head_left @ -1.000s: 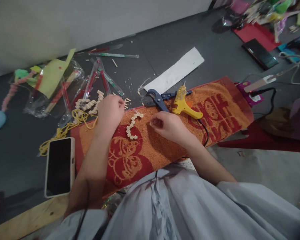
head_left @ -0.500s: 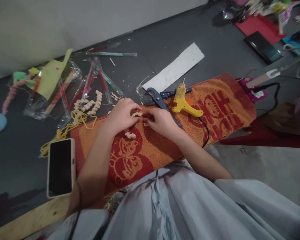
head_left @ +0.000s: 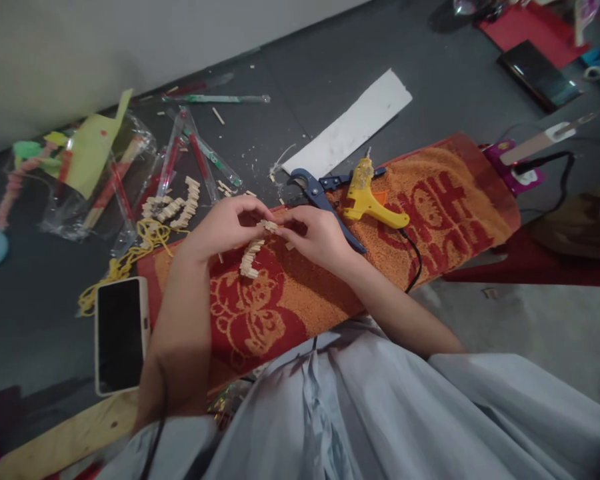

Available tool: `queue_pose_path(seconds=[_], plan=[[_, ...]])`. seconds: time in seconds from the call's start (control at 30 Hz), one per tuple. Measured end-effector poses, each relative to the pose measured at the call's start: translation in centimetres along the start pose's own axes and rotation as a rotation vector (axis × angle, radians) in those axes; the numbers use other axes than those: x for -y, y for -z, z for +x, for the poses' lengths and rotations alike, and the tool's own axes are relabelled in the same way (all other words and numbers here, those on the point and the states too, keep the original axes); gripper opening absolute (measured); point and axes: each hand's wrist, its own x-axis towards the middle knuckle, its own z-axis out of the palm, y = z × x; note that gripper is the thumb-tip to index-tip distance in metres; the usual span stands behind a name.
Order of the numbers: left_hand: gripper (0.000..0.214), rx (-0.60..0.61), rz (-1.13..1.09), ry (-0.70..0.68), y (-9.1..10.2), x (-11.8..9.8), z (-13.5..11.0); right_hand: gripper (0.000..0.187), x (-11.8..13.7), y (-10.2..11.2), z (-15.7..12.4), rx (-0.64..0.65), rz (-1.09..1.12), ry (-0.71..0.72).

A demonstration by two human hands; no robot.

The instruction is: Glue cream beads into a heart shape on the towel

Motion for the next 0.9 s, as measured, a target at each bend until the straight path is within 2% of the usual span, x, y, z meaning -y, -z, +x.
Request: queue_pose_path(seconds=[0.23,0.4,0.67,0.8,0.9], plan=[[0.037,0.046,-0.079,0.029,-0.2,-0.4,0.0,0.014,-0.5,0.0,0.2,0.011,0.238,-0.053],[0.032,0.045,-0.061,-0.023,-0.6,-0.5,0.1,0.011,-0.8,0.0,0.3,0.009,0.271,-0.03],[0.026,0.026,0.12,-0.02,-1.3,-1.3,0.3,0.015,-0.4,1.3,-0.6,-0.021,-0.027,-0.011],[0.026,0.053,0.233,-0.023,-1.7,-1.7,0.3,0.016,-0.5,3.4,-1.5,-0.092,-0.163,0.008],[0.026,0.063,0.234,-0.019,-1.6,-1.7,0.2,0.016,-1.2,5.5,-2.3,-0.177,-0.312,-0.011]])
